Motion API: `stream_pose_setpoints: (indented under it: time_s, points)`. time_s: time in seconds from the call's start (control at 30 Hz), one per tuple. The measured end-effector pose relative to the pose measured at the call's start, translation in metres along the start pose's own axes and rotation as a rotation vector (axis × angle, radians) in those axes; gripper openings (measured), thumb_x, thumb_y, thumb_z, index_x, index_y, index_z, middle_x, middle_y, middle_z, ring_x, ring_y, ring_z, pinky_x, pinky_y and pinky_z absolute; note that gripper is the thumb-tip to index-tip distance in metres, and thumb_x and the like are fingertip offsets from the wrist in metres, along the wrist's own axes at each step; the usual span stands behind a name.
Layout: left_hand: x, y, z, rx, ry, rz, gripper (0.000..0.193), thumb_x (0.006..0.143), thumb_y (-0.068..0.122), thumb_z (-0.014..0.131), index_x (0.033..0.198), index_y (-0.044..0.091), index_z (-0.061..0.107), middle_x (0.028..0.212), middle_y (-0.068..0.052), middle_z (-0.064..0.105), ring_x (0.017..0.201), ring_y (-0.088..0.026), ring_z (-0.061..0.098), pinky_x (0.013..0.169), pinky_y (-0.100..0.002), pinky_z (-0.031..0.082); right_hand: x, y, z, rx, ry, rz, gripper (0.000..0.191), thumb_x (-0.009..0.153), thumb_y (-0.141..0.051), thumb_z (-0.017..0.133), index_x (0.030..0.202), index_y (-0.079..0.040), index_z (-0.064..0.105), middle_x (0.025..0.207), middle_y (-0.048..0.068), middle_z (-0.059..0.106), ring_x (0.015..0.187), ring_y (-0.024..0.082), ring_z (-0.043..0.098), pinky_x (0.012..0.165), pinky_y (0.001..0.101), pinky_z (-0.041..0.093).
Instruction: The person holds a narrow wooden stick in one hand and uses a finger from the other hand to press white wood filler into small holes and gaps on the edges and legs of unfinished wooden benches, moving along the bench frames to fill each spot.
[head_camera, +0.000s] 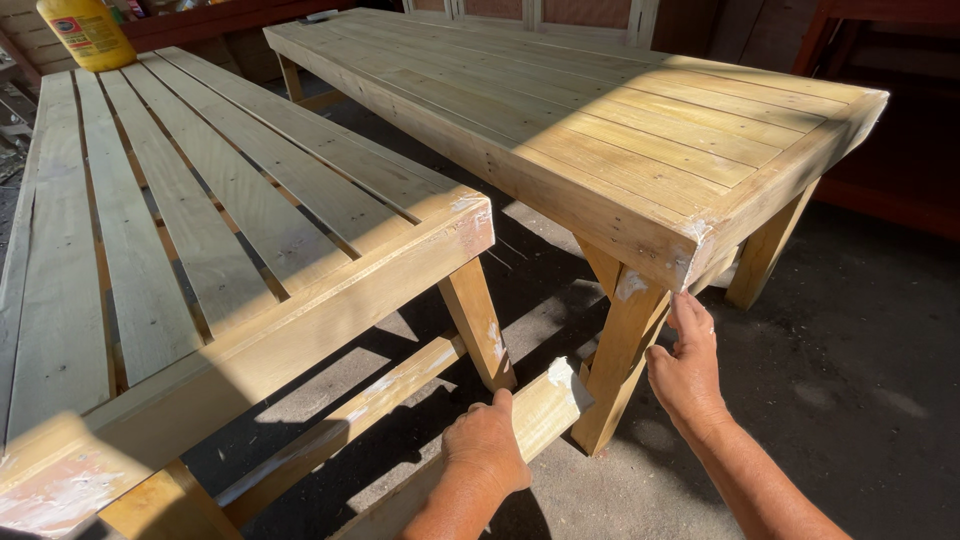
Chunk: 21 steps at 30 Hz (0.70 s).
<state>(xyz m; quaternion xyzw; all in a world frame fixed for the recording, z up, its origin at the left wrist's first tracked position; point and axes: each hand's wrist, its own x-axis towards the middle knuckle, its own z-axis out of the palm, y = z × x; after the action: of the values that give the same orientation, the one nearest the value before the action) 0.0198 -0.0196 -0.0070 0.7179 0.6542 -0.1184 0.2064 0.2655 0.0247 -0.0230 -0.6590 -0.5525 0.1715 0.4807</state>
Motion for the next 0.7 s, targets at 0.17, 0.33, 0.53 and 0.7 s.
stream_pose_setpoints:
  time_s: [0.17,0.33,0.53,0.7]
  points:
    - [-0.001,0.001,0.0,-0.046,-0.008,-0.026,0.094,0.076,0.025,0.087,0.15,0.008,0.031,0.126,-0.025,0.059,0.118,-0.036,0.066,0.09,-0.045,0.063,-0.006,-0.011,0.006,-0.489,0.034,-0.104,0.097,0.072,0.0,0.076,0.158,-0.009,0.031,0.161,0.021,0.021,0.13,0.038,0.042,0.102,0.0518,0.045]
    - [-0.003,0.0,-0.001,-0.037,-0.001,-0.032,0.091,0.076,0.026,0.087,0.148,0.008,0.033,0.125,-0.025,0.059,0.118,-0.036,0.066,0.09,-0.044,0.063,-0.003,-0.013,0.005,-0.545,0.003,-0.062,0.102,0.07,-0.005,0.08,0.158,-0.01,0.029,0.164,0.024,0.013,0.131,0.038,0.041,0.101,0.052,0.044]
    - [-0.005,-0.001,-0.004,-0.042,-0.003,-0.036,0.091,0.076,0.025,0.086,0.148,0.008,0.033,0.125,-0.024,0.06,0.117,-0.036,0.066,0.09,-0.044,0.063,-0.01,-0.013,0.002,-0.556,0.021,-0.098,0.1,0.067,-0.006,0.083,0.156,-0.011,0.037,0.164,0.024,0.012,0.135,0.04,0.038,0.104,0.0543,0.042]
    - [-0.005,0.002,-0.009,-0.034,-0.016,-0.034,0.088,0.077,0.025,0.085,0.148,0.008,0.034,0.125,-0.026,0.06,0.117,-0.038,0.067,0.088,-0.044,0.065,-0.004,-0.014,0.002,-0.559,0.019,-0.06,0.099,0.068,-0.009,0.082,0.156,-0.012,0.037,0.164,0.025,0.014,0.135,0.041,0.038,0.105,0.0536,0.042]
